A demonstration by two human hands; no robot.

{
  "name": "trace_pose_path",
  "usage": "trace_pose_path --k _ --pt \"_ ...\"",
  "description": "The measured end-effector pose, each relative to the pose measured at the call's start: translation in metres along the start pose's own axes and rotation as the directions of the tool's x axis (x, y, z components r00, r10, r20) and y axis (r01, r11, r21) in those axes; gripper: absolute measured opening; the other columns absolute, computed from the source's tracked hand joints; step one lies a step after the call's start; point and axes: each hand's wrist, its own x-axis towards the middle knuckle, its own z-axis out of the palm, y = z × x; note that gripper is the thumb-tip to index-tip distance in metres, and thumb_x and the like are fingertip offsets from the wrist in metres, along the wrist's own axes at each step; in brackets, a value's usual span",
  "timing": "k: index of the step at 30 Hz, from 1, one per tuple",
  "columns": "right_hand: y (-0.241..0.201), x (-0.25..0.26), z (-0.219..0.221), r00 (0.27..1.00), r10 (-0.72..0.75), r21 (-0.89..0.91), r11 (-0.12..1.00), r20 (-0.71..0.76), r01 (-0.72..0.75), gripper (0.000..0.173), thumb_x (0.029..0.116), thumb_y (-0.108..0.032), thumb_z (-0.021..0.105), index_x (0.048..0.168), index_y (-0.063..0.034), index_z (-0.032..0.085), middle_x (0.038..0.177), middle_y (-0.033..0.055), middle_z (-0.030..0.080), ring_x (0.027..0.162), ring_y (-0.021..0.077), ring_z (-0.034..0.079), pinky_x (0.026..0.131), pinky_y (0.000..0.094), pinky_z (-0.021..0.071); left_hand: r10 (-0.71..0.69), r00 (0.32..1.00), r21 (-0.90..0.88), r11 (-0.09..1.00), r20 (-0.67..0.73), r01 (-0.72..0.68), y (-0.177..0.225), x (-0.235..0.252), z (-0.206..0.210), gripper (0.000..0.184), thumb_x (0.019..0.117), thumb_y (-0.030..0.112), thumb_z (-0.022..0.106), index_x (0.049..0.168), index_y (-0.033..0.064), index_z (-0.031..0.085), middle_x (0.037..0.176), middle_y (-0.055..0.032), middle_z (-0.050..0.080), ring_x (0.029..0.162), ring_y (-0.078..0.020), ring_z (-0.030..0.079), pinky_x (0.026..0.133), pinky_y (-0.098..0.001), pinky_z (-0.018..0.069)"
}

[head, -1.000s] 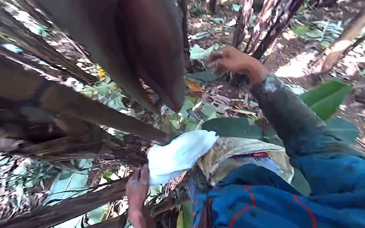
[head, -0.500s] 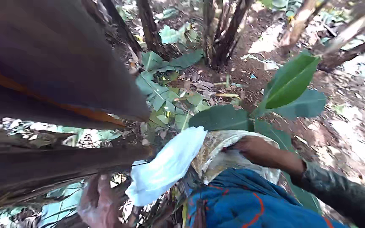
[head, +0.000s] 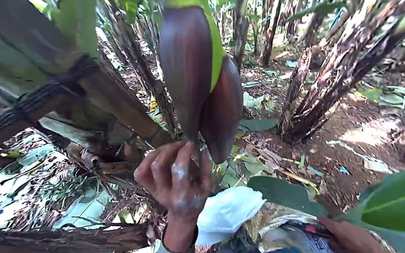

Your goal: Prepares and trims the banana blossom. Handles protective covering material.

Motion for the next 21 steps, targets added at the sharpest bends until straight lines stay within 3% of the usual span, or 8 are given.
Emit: trace_pose_path --k 3,5,8,11,13,15,18,21 --pt "0.022 -0.021 -0.028 0.995 -0.016 -0.046 0.999 -0.097 0.012 0.023 0.0877 -0.025 0.072 0.103 -0.0075 0.076 0.101 0.0225 0.074 0.093 0.0494 0.07 0.072 0.0726 0.0512 0.006 0.999 0.21 0.978 0.049 -0.016 -0.005 0.021 0.021 0.048 0.0863 0.048 0.074 0.117 0.0125 0.068 0.143 -0.0195 0.053 0.141 -0.0437 0.038 0.114 -0.0646 0.0256" --pt "0.043 -0.032 -0.054 1.0 -0.004 -0.025 1.0 -0.004 0.004 0.021 0.0904 -0.025 0.072 0.101 -0.0068 0.077 0.097 0.0243 0.073 0.095 0.0507 0.069 0.077 0.0743 0.0499 0.003 0.996 0.331 0.943 0.091 -0.033 -0.014 0.028 0.035 0.056 0.0849 0.053 0.072 0.12 0.0097 0.068 0.159 -0.023 0.038 0.15 -0.0485 0.025 0.118 -0.0691 0.0179" --pt "0.065 -0.052 -0.093 0.996 -0.085 0.15 0.985 0.01 0.083 0.014 0.09 -0.013 0.072 0.097 -0.0016 0.077 0.087 0.0248 0.072 0.085 0.0481 0.069 0.076 0.075 0.0492 0.01 0.992 0.431 0.9 0.122 -0.063 -0.016 0.032 0.043 0.061 0.0857 0.056 0.068 0.123 0.0078 0.068 0.165 -0.0233 0.028 0.152 -0.0505 0.018 0.117 -0.0723 0.0136" --pt "0.044 -0.057 -0.125 0.947 -0.253 0.328 0.893 -0.2 0.308 0.019 0.0909 -0.01 0.064 0.105 0.0003 0.073 0.082 0.0182 0.07 0.072 0.0349 0.069 0.067 0.0624 0.0544 0.002 0.989 0.43 0.9 0.149 -0.067 -0.016 0.032 0.039 0.042 0.0889 0.044 0.066 0.108 0.0067 0.071 0.166 -0.0186 0.029 0.153 -0.0484 0.018 0.118 -0.071 0.0142" --pt "0.003 -0.042 -0.129 0.817 -0.344 0.308 0.802 -0.463 0.512 0.027 0.096 -0.03 0.063 0.111 -0.0088 0.07 0.082 0.006 0.071 0.068 0.0193 0.069 0.061 0.0466 0.0587 0.01 0.986 0.389 0.918 0.168 -0.075 -0.019 0.032 0.032 0.032 0.0911 0.033 0.065 0.105 0.0051 0.072 0.167 -0.018 0.029 0.154 -0.0458 0.019 0.119 -0.0682 0.0158" --pt "-0.054 -0.017 -0.125 0.611 -0.406 0.205 0.695 -0.68 0.689 0.036 0.1009 -0.045 0.058 0.12 -0.0157 0.068 0.087 -0.0028 0.071 0.07 0.0072 0.068 0.063 0.0325 0.0619 0.036 0.983 0.33 0.939 0.182 -0.096 -0.024 0.03 0.021 0.028 0.0926 0.027 0.064 0.104 0.0037 0.074 0.166 -0.0167 0.03 0.155 -0.0413 0.021 0.122 -0.0632 0.0188" --pt "-0.129 0.008 -0.125 0.357 -0.477 0.004 0.596 -0.803 0.803 0.037 0.1045 -0.035 0.054 0.129 -0.0098 0.065 0.1 0.0042 0.072 0.082 0.009 0.07 0.074 0.0309 0.0618 0.117 0.977 0.227 0.961 0.179 -0.156 -0.037 0.029 0.005 0.019 0.0916 0.021 0.067 0.092 0.0023 0.074 0.164 -0.0195 0.034 0.154 -0.0414 0.025 0.123 -0.0578 0.0267" --pt "-0.175 0.025 -0.13 0.23 -0.516 -0.119 0.557 -0.825 0.822 0.034 0.1018 -0.023 0.056 0.128 -0.003 0.066 0.107 0.0106 0.073 0.092 0.0111 0.07 0.084 0.0287 0.0595 0.157 0.974 0.159 0.97 0.162 -0.182 -0.043 0.026 -0.002 0.017 0.0903 0.018 0.07 0.089 0.0019 0.073 0.164 -0.0223 0.032 0.154 -0.0424 0.024 0.124 -0.0559 0.0287"
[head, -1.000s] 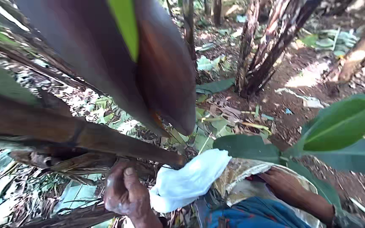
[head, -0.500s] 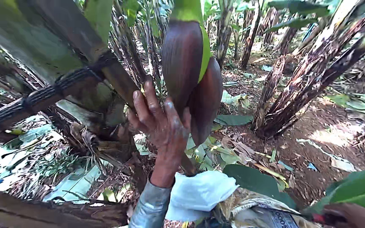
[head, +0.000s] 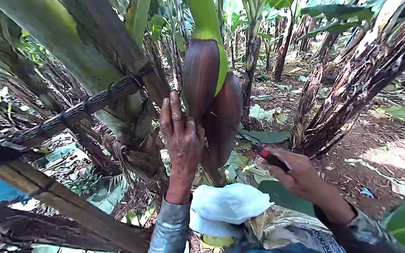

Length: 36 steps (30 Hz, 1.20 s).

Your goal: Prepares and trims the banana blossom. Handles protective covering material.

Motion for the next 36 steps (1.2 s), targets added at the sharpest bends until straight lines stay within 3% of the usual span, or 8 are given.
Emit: trace_pose_path --k 6,15,20,24,28,31,33,36 --pt "0.002 0.025 0.016 0.998 -0.063 -0.045 0.997 0.021 0.064 0.034 0.1008 -0.019 0.054 0.127 -0.0029 0.066 0.112 0.011 0.073 0.098 0.0125 0.07 0.089 0.0278 0.0581 0.01 0.995 -0.082 0.996 -0.102 -0.019 0.0 -0.004 0.003 0.019 0.0904 0.018 0.072 0.083 0.0009 0.069 0.161 -0.0261 0.036 0.153 -0.0437 0.027 0.122 -0.0549 0.0336" --pt "0.015 0.051 0.016 0.993 -0.073 -0.136 0.987 0.091 0.084 0.035 0.101 -0.02 0.053 0.129 -0.0038 0.066 0.114 0.0116 0.073 0.101 0.0177 0.071 0.09 0.0346 0.0587 0.018 0.996 -0.1 0.995 -0.086 -0.027 -0.004 -0.005 0.011 0.018 0.0912 0.017 0.071 0.083 0.0013 0.071 0.161 -0.0232 0.038 0.153 -0.0429 0.026 0.124 -0.0538 0.032" --pt "0.012 0.06 0.016 0.992 -0.079 -0.182 0.979 0.099 0.096 0.035 0.1008 -0.021 0.052 0.129 -0.0046 0.066 0.11 0.0119 0.073 0.095 0.0196 0.072 0.084 0.0371 0.0599 0.017 0.996 -0.103 0.994 -0.083 -0.026 -0.005 -0.005 0.01 0.017 0.0909 0.016 0.071 0.081 0.0018 0.07 0.161 -0.023 0.038 0.154 -0.043 0.025 0.124 -0.0545 0.0305" --pt "-0.013 0.07 0.014 0.985 -0.002 -0.285 0.957 0.171 0.052 0.038 0.1003 -0.021 0.05 0.131 -0.0037 0.064 0.112 0.0131 0.072 0.092 0.0243 0.073 0.079 0.0419 0.0607 0.011 0.996 -0.085 0.996 -0.092 -0.019 -0.005 -0.007 0.013 0.016 0.0903 0.015 0.071 0.082 0.0025 0.07 0.161 -0.0215 0.039 0.154 -0.0426 0.026 0.124 -0.0552 0.0302" --pt "-0.058 0.095 0.017 0.913 0.219 -0.436 0.899 0.344 -0.052 0.035 0.1021 -0.02 0.053 0.13 0.0016 0.059 0.103 0.0204 0.069 0.085 0.0371 0.071 0.072 0.0524 0.0587 0.034 0.995 -0.068 0.997 -0.094 -0.04 -0.006 -0.007 0.016 0.016 0.0904 0.016 0.071 0.082 0.0028 0.07 0.161 -0.0211 0.039 0.154 -0.0427 0.025 0.124 -0.0552 0.0295" --pt "-0.074 0.117 0.027 0.852 0.35 -0.533 0.84 0.389 -0.101 0.032 0.1057 -0.024 0.05 0.123 0.0014 0.058 0.097 0.02 0.068 0.084 0.0386 0.071 0.07 0.0532 0.0575 0.047 0.994 -0.12 0.991 -0.095 -0.058 -0.009 -0.008 0.013 0.014 0.0908 0.017 0.073 0.087 0.0038 0.073 0.16 -0.022 0.041 0.153 -0.0432 0.027 0.123 -0.056 0.0316" --pt "-0.071 0.125 0.034 0.863 0.357 -0.575 0.812 0.358 -0.097 0.031 0.1058 -0.025 0.05 0.12 0.0011 0.059 0.094 0.0182 0.068 0.082 0.037 0.071 0.069 0.0516 0.0575 0.024 0.99 -0.232 0.971 -0.137 -0.055 -0.015 -0.018 0.007 0.015 0.0925 0.018 0.071 0.102 0.0064 0.074 0.157 -0.0217 0.043 0.15 -0.0419 0.033 0.121 -0.0562 0.0369" --pt "-0.067 0.133 0.035 0.882 0.347 -0.61 0.787 0.319 -0.089 0.029 0.1046 -0.025 0.051 0.116 0.0007 0.06 0.089 0.0169 0.067 0.079 0.0361 0.07 0.066 0.051 0.0572 -0.286 0.944 -0.512 0.842 -0.164 0.166 -0.024 -0.049 0.012 0.035 0.0956 0.023 0.064 0.124 0.0017 0.066 0.149 -0.0211 0.05 0.14 -0.034 0.048 0.113 -0.0492 0.0467"
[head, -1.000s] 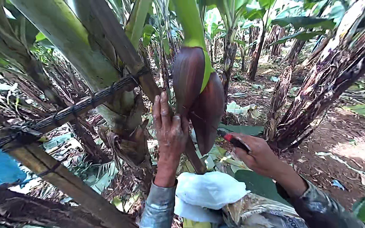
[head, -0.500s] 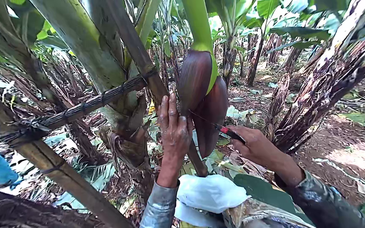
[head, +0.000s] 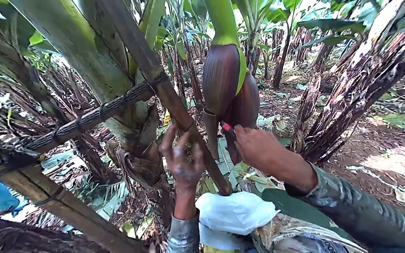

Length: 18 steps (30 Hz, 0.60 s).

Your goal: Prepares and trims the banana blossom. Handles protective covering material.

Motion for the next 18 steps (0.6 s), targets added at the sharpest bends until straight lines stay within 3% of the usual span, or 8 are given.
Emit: trace_pose_path --k 1,3,5,7,9,12,14,18 --pt "0.0 0.002 -0.002 1.0 0.009 -0.015 1.0 0.003 -0.009 0.029 0.1046 -0.024 0.051 0.115 0.0011 0.06 0.088 0.0173 0.067 0.079 0.0368 0.07 0.066 0.0513 0.0568 -0.194 0.981 -0.123 0.973 0.01 0.194 -0.009 -0.012 0.003 0.043 0.0963 0.021 0.061 0.131 -0.0032 0.059 0.147 -0.0199 0.051 0.137 -0.029 0.051 0.11 -0.0444 0.0493" --pt "-0.001 0.006 -0.003 1.0 0.017 -0.056 0.998 -0.004 -0.018 0.027 0.1044 -0.023 0.051 0.114 0.0015 0.059 0.084 0.0166 0.066 0.076 0.0362 0.07 0.063 0.0498 0.0561 -0.52 0.819 -0.33 0.75 0.243 0.574 -0.034 -0.033 0.015 0.051 0.0952 0.014 0.054 0.142 -0.0028 0.047 0.139 -0.0133 0.057 0.126 -0.0175 0.058 0.103 -0.037 0.0526" --pt "-0.005 0.011 -0.004 0.999 0.031 -0.107 0.994 0.02 -0.028 0.025 0.1039 -0.02 0.05 0.114 0.0019 0.058 0.083 0.0158 0.065 0.074 0.0352 0.069 0.061 0.0483 0.0558 -0.536 0.577 -0.351 0.469 0.616 0.81 -0.069 -0.058 0.032 0.061 0.0939 0.018 0.062 0.15 0.0014 0.043 0.139 -0.0133 0.06 0.124 -0.0194 0.061 0.103 -0.0389 0.0534" --pt "-0.014 0.017 -0.01 0.995 0.06 -0.142 0.989 0.078 -0.049 0.023 0.103 -0.016 0.05 0.116 0.0023 0.057 0.083 0.0161 0.065 0.075 0.0355 0.069 0.062 0.0489 0.056 -0.405 0.425 -0.268 0.39 0.809 0.881 -0.081 -0.069 0.053 0.081 0.0879 0.027 0.079 0.155 0.0052 0.039 0.138 -0.0118 0.063 0.124 -0.0209 0.063 0.105 -0.0405 0.054" --pt "-0.024 0.024 -0.018 0.988 0.084 -0.183 0.981 0.133 -0.059 0.021 0.1022 -0.013 0.051 0.116 0.0025 0.056 0.084 0.0161 0.065 0.077 0.0352 0.07 0.063 0.0483 0.0553 -0.439 0.414 -0.218 0.431 0.797 0.876 -0.085 -0.074 0.071 0.064 0.0885 0.027 0.08 0.142 0.0027 0.053 0.123 -0.0098 0.07 0.112 -0.0179 0.068 0.1 -0.0389 0.0568" --pt "-0.032 0.031 -0.023 0.99 0.051 -0.225 0.974 0.131 -0.021 0.014 0.1002 -0.012 0.054 0.104 -0.0009 0.061 0.083 0.014 0.064 0.072 0.0321 0.069 0.057 0.0463 0.0539 -0.588 0.494 -0.143 0.54 0.641 0.829 -0.102 -0.092 0.087 0.035 0.0995 0.027 0.067 0.125 0.0033 0.065 0.106 -0.0056 0.074 0.097 -0.0126 0.07 0.093 -0.0341 0.0586" --pt "-0.037 0.035 -0.028 0.988 0.031 -0.234 0.972 0.154 0.006 0.013 0.0995 -0.012 0.056 0.095 -0.0047 0.065 0.082 0.0122 0.065 0.071 0.0302 0.068 0.054 0.0452 0.0526 -0.632 0.523 -0.134 0.557 0.571 0.82 -0.097 -0.093 0.074 0.035 0.0981 0.025 0.064 0.124 0.0009 0.065 0.107 -0.0075 0.073 0.101 -0.0126 0.07 0.096 -0.0343 0.057" --pt "-0.052 0.035 -0.044 0.963 0.035 -0.265 0.964 0.266 0.038 0.013 0.0991 -0.011 0.057 0.092 -0.0063 0.067 0.081 0.0112 0.064 0.071 0.0295 0.067 0.053 0.0446 0.0511 -0.687 0.52 -0.147 0.526 0.508 0.838 -0.078 -0.087 0.054 0.033 0.0946 0.016 0.062 0.122 -0.0015 0.065 0.11 -0.0097 0.071 0.103 -0.0104 0.067 0.095 -0.0318 0.0556"
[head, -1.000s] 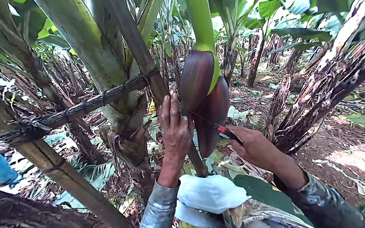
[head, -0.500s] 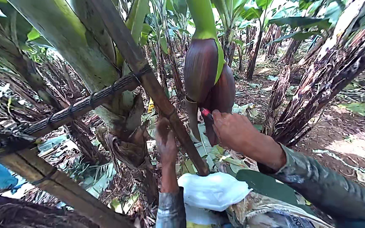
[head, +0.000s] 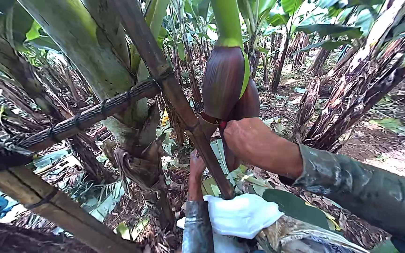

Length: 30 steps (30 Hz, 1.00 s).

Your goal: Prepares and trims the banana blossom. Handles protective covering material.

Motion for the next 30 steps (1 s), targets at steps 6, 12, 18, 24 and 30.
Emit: trace_pose_path --k 6,12,18,24,30 --pt "-0.012 -0.016 -0.041 0.99 -0.074 -0.135 0.987 0.118 0.09 0.012 0.0976 -0.007 0.057 0.088 -0.0057 0.064 0.074 0.0096 0.059 0.065 0.0275 0.063 0.049 0.0412 0.0475 0.052 0.998 -0.001 0.999 -0.03 -0.052 -0.006 -0.015 -0.004 0.034 0.0921 0.009 0.062 0.123 -0.006 0.064 0.109 -0.0106 0.071 0.101 -0.0069 0.066 0.095 -0.0274 0.0542" --pt "-0.003 -0.035 -0.057 0.977 -0.14 -0.253 0.951 0.162 0.178 0.011 0.0932 -0.005 0.06 0.083 -0.0072 0.062 0.07 0.0078 0.055 0.061 0.0262 0.06 0.046 0.0399 0.0442 0.117 0.993 -0.035 0.992 -0.011 -0.117 -0.017 -0.02 -0.009 0.027 0.0919 0.01 0.056 0.113 -0.0024 0.068 0.098 -0.0043 0.073 0.092 -0.0041 0.069 0.088 -0.0269 0.0577" --pt "0.013 -0.04 -0.058 0.976 -0.14 -0.184 0.968 0.165 0.17 0.014 0.0944 -0.011 0.06 0.081 -0.0109 0.062 0.069 0.0054 0.054 0.061 0.0242 0.059 0.047 0.0389 0.0434 0.134 0.991 0.136 0.982 0.001 -0.133 -0.013 -0.037 -0.018 0.03 0.0973 0.015 0.052 0.116 -0.0011 0.068 0.098 -0.0059 0.073 0.09 -0.0066 0.07 0.087 -0.03 0.0589" --pt "0.023 -0.039 -0.052 0.978 -0.206 -0.068 0.976 0.03 0.208 0.012 0.0935 -0.014 0.062 0.082 -0.0104 0.062 0.067 0.0055 0.055 0.059 0.0251 0.059 0.045 0.0411 0.0438 -0.32 0.947 0.516 0.805 -0.038 0.293 -0.05 -0.059 -0.044 0.043 0.0964 0.032 0.067 0.128 0.0026 0.065 0.107 -0.0185 0.072 0.098 -0.0317 0.07 0.09 -0.0556 0.056" --pt "0.071 -0.048 0.013 0.929 -0.286 -0.029 0.957 -0.234 0.288 0.014 0.1 -0.027 0.056 0.096 -0.0141 0.059 0.064 -0.0005 0.053 0.053 0.0197 0.056 0.046 0.0378 0.0431 0.114 0.973 0.301 0.952 -0.203 -0.049 0.014 -0.102 -0.029 0.036 0.097 0.026 0.063 0.121 -0.0012 0.065 0.102 -0.0119 0.072 0.088 -0.019 0.071 0.079 -0.0395 0.0614"
